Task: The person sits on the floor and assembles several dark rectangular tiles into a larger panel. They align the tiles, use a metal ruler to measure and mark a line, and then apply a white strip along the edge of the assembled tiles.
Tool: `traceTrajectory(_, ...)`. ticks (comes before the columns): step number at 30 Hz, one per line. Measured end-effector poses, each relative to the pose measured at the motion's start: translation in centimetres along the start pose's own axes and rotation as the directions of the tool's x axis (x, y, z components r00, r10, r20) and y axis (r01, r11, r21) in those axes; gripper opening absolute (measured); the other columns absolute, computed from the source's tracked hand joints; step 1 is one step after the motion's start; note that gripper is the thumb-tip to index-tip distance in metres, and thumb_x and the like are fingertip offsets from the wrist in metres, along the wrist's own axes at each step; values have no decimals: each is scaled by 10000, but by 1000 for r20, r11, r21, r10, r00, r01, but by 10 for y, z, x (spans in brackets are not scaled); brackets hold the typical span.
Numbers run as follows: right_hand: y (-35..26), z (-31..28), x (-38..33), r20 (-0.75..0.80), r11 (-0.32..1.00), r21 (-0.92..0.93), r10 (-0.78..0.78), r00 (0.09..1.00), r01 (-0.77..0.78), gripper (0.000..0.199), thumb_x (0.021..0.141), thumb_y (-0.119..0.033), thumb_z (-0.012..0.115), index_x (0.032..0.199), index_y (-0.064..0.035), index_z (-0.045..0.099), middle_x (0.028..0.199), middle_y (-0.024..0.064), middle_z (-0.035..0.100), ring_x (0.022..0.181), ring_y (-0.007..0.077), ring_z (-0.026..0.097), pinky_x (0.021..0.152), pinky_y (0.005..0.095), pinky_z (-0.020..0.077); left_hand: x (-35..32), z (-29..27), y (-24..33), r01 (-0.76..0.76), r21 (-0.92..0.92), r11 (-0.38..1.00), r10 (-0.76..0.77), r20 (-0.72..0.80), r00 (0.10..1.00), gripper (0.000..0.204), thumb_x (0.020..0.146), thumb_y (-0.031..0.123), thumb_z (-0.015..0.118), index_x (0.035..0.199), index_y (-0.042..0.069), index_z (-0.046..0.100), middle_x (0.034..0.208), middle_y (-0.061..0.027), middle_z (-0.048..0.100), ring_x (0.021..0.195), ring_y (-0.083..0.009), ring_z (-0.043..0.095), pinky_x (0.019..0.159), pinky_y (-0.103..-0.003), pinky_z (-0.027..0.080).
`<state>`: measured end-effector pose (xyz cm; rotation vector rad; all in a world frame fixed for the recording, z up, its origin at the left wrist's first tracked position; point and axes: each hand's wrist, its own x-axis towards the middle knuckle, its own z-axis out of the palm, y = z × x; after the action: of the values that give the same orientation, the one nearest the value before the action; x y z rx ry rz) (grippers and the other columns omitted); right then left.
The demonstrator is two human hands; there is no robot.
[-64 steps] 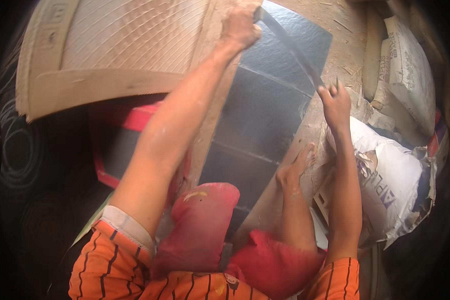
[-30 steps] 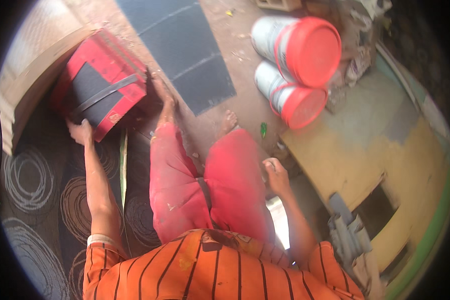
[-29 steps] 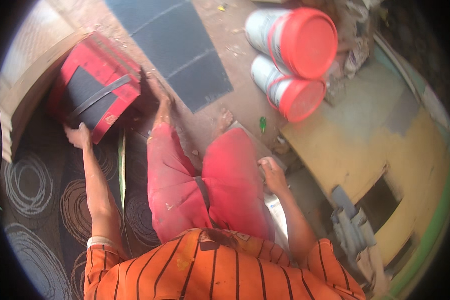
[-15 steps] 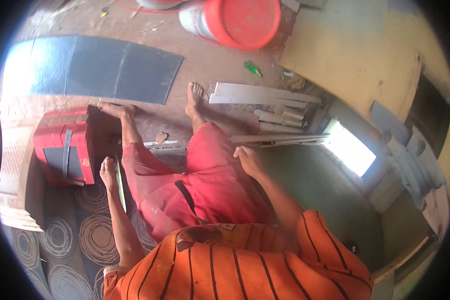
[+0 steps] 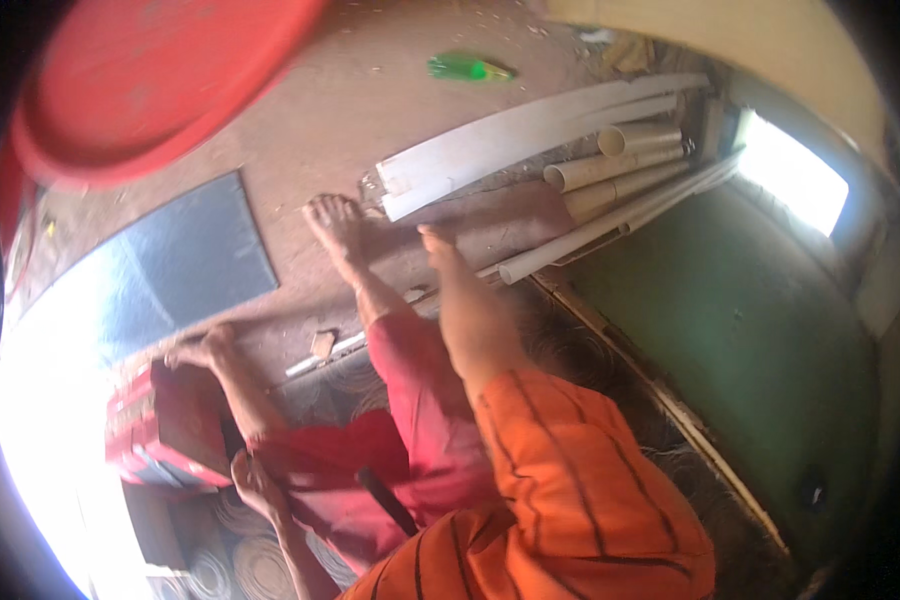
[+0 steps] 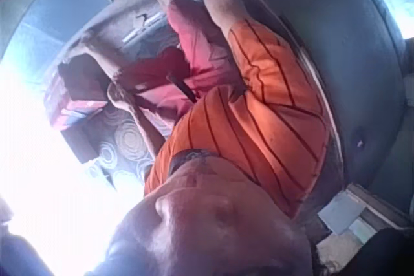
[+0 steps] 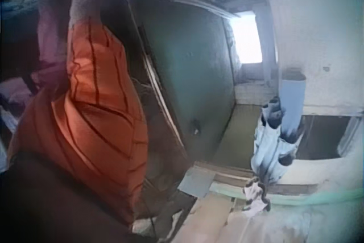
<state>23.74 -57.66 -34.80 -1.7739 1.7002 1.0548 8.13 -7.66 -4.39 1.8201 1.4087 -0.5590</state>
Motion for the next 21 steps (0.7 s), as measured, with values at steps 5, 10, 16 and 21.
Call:
traceTrajectory(5, -29, 50, 32, -21, 922, 348, 188, 982, -169, 549, 799, -388, 701, 1162, -1, 560, 1069, 149, 583, 941, 228, 533, 791, 395, 438, 3, 4, 22, -46, 50, 998, 49, -55, 997, 275, 921, 108, 556, 1153, -39, 567, 1086, -136, 603, 957, -217, 593, 825, -323, 497)
traceTrajectory(10, -55, 74, 42, 4, 842, 500, 232, 973, -203, 669, 762, -364, 748, 1242, 43, 521, 1252, 203, 572, 1135, 278, 557, 917, 419, 450, 0, 20, 27, -9, 217, 976, 13, -16, 1000, 271, 912, 108, 558, 1137, -41, 573, 1066, -132, 608, 943, -218, 598, 819, -333, 499)
traceTrajectory(16, -16, 90, 97, 204, 631, 745, 92, 975, -216, 310, 798, -342, 723, 977, -132, 581, 871, 5, 572, 705, 138, 498, 667, 331, 391, 11, 13, 37, -30, 355, 935, 19, 36, 999, 266, 901, 109, 560, 1118, -43, 580, 1041, -127, 614, 927, -219, 603, 812, -345, 502)
traceTrajectory(21, -47, 37, 24, 366, 658, 702, -5, 931, -272, 271, 805, -323, 755, 787, -228, 502, 660, -81, 420, 528, 73, 386, 476, 261, 268, -3, 13, 35, -13, 295, 956, 9, 14, 1000, 262, 895, 105, 535, 1103, -45, 589, 995, -128, 626, 873, -219, 616, 786, -337, 505)
